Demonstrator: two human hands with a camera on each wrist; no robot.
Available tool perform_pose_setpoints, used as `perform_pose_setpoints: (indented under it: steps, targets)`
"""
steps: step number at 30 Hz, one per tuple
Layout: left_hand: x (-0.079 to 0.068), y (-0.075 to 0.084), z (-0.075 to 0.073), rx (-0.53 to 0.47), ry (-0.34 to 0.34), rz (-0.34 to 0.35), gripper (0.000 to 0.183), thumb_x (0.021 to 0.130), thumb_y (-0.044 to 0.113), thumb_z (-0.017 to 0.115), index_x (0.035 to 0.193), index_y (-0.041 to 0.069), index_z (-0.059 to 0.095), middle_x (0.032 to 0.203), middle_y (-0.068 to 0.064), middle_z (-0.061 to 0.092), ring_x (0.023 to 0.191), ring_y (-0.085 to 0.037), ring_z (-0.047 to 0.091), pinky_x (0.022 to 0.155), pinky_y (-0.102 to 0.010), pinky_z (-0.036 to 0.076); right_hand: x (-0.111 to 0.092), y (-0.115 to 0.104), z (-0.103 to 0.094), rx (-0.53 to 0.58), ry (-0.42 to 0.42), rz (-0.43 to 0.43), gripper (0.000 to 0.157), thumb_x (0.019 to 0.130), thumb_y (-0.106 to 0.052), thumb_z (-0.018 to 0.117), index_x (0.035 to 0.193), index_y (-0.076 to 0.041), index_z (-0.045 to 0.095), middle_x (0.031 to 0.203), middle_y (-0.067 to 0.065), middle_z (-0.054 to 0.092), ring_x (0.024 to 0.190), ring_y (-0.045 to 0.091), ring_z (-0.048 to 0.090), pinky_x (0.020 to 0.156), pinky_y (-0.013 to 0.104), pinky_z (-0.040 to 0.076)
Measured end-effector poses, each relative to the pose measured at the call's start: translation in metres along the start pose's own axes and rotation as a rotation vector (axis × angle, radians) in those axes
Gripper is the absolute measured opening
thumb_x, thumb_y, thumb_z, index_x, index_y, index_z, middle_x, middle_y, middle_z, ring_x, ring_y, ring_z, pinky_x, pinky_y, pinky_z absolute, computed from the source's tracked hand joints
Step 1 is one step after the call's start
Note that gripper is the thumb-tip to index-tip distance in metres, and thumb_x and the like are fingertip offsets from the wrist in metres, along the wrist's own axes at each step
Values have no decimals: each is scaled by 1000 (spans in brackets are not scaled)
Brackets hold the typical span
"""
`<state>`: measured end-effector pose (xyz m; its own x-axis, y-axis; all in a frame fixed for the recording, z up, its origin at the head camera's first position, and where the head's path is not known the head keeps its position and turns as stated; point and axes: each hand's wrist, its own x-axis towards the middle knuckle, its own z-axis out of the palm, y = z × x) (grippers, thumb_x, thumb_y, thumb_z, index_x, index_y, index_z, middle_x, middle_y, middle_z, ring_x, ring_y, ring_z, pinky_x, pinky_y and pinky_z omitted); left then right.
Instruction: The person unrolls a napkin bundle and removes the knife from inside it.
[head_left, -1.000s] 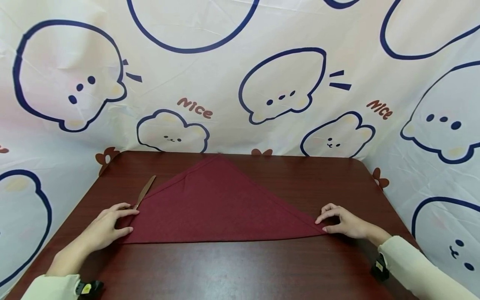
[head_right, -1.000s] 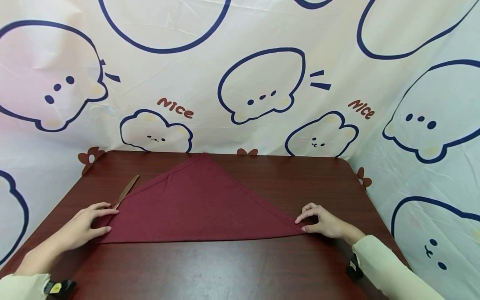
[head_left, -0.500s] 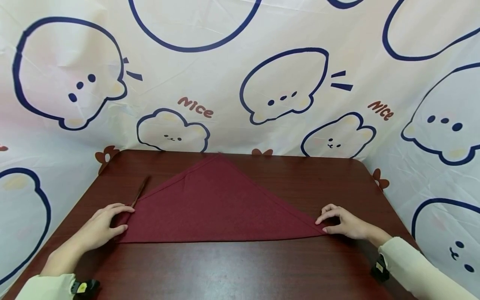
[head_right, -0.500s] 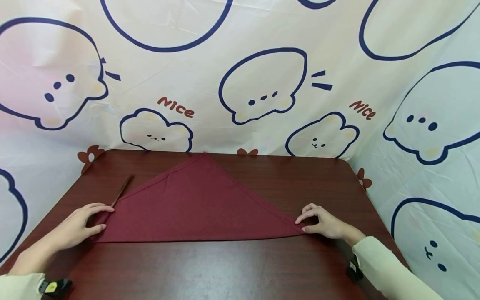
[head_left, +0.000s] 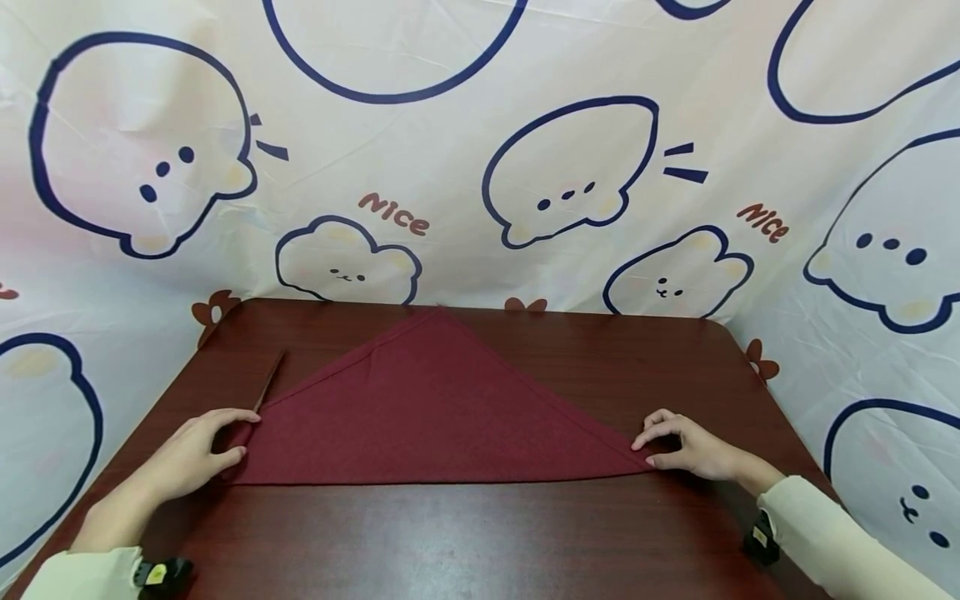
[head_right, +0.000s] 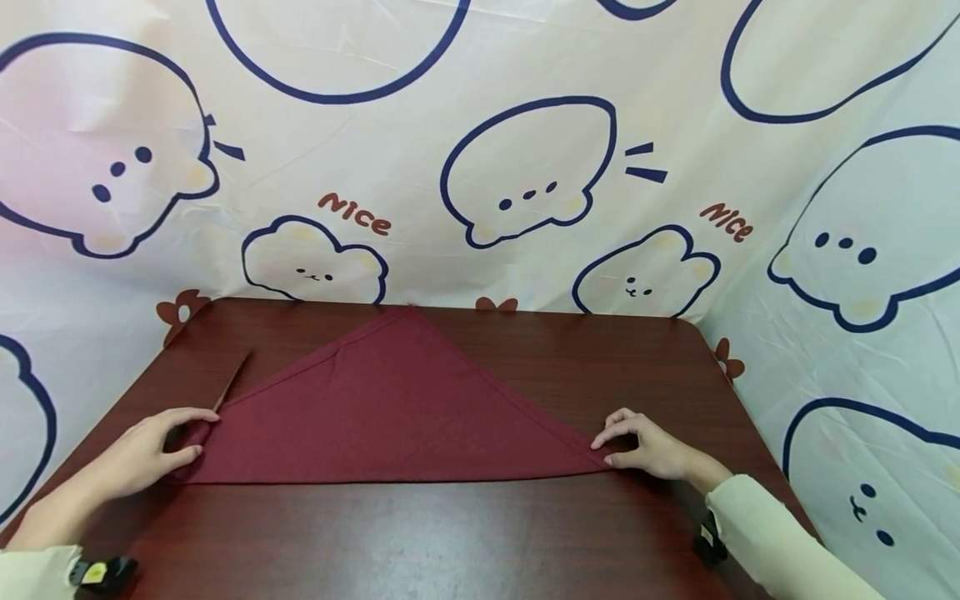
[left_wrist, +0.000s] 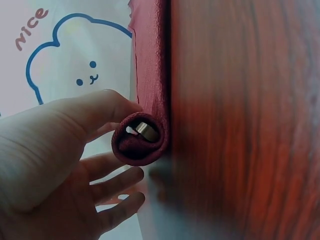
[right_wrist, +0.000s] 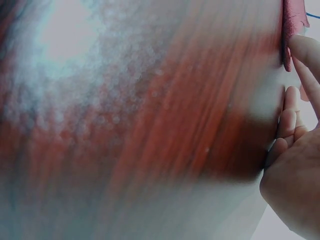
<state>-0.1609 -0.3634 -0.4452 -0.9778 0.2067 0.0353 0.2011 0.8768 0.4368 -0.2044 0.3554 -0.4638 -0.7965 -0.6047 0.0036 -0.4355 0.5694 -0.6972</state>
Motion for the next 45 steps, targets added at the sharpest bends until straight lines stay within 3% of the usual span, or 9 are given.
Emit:
perform_pose_setpoints:
  steps: [10, 18, 29, 45]
  targets:
    - [-4, -11, -6, 27, 4, -58, 39, 87, 3, 71, 124, -3, 62, 132, -41, 54, 121, -58, 50, 95, -73, 41, 0, -3, -3, 11, -13, 5, 17, 91, -17, 75, 108, -17, 77, 112, 2, 54, 105, -2, 44, 89, 22, 38]
    - [-3, -15, -7, 38, 9, -66, 40, 87, 4, 71, 125, -3, 62, 131, -42, 53, 120, -59, 49, 94, -74, 41, 1, -4, -3, 20, -23, -11, 17, 92, -17, 74, 109, -15, 77, 112, 4, 54, 105, -2, 44, 88, 23, 39]
    - [-1, -8, -6, 34, -7, -114, 42, 88, 6, 69, 128, -4, 61, 133, -42, 52, 122, -61, 47, 93, -74, 41, 0, -1, -4, 6, -8, -39, 18, 90, -15, 76, 108, -15, 77, 111, 3, 56, 104, -3, 46, 88, 20, 40]
    - [0, 2, -1, 5, -3, -98, 44, 87, 8, 73, 128, -3, 62, 133, -40, 54, 123, -59, 49, 92, -71, 44, -5, -1, -14, -64, -23, -27, 17, 88, -16, 78, 105, -17, 78, 107, 1, 56, 101, -4, 43, 83, 23, 40]
